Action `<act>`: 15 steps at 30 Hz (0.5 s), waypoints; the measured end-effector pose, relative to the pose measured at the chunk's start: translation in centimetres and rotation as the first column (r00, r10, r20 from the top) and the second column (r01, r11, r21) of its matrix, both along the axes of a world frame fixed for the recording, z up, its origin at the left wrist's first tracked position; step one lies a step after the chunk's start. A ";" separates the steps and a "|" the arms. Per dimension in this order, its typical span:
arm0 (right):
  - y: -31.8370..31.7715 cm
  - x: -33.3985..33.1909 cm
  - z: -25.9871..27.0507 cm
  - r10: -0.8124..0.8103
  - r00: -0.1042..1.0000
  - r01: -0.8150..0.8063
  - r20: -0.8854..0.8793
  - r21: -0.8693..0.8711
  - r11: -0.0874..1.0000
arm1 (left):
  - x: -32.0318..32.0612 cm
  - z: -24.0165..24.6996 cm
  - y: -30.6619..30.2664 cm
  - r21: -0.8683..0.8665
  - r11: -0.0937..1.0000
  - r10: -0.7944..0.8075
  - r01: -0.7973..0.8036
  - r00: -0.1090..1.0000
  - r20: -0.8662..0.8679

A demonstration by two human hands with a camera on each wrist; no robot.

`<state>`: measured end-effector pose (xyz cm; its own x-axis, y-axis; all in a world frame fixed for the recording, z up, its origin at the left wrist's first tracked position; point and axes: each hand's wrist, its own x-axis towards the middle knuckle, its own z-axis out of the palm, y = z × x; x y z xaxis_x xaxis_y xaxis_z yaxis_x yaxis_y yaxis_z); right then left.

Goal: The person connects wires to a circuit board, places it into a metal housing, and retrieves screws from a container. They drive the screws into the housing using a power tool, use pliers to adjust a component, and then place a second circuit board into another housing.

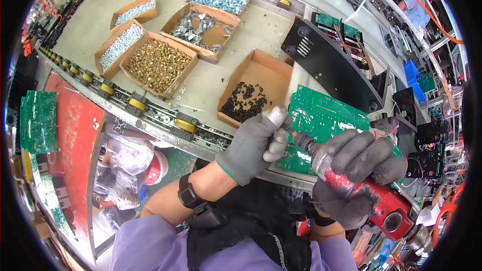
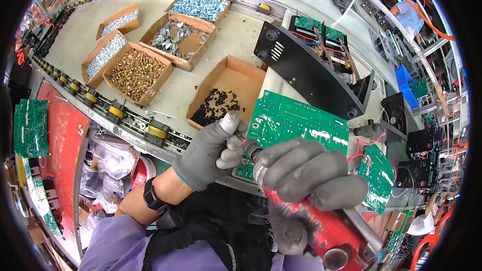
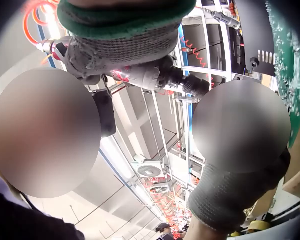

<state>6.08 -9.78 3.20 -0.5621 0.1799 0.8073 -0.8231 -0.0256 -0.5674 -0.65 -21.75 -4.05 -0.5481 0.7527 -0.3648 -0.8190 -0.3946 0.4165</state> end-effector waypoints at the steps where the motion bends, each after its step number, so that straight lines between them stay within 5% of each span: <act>1: 0.0 0.0 -0.1 0.002 1.000 -0.002 -0.005 -0.003 1.000 | 0.0 -0.3 0.0 0.060 0.998 0.009 -0.011 0.999 0.047; 5: 1.1 0.3 -0.8 0.119 0.991 -0.120 -0.066 -0.010 0.993 | -0.6 -1.9 -0.7 0.167 0.981 -0.076 0.095 0.990 -0.118; 7: -0.3 0.5 0.0 -0.100 0.995 0.102 0.020 -0.197 0.975 | -1.5 -1.1 -1.2 -0.019 0.990 -0.143 0.142 0.979 -0.143; 9: 0.9 1.0 0.6 0.000 1.000 -0.001 -0.005 -0.240 0.971 | -3.6 -0.5 -2.1 -0.122 0.982 -0.161 0.143 0.974 -0.158; 11: 1.6 1.8 0.8 -0.280 0.960 0.261 -0.033 -0.266 0.928 | -8.8 0.5 -4.2 -0.398 0.917 -0.228 0.012 0.836 -0.500; 13: 2.4 2.3 1.2 -0.316 0.947 0.288 -0.058 -0.283 0.915 | -15.8 0.8 -5.6 -0.687 0.623 -0.511 -0.374 0.471 -0.719; 15: 3.7 2.5 1.5 -0.359 0.930 0.321 -0.080 -0.299 0.899 | -23.5 -0.8 -6.2 -0.790 0.221 -0.668 -0.572 0.502 -0.550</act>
<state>8.59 -6.06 4.67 -0.3200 0.5672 0.7589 -0.8754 0.1293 -0.4657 -24.17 -28.00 -4.90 -0.9421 0.2733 -0.1944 0.0851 0.7555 0.6496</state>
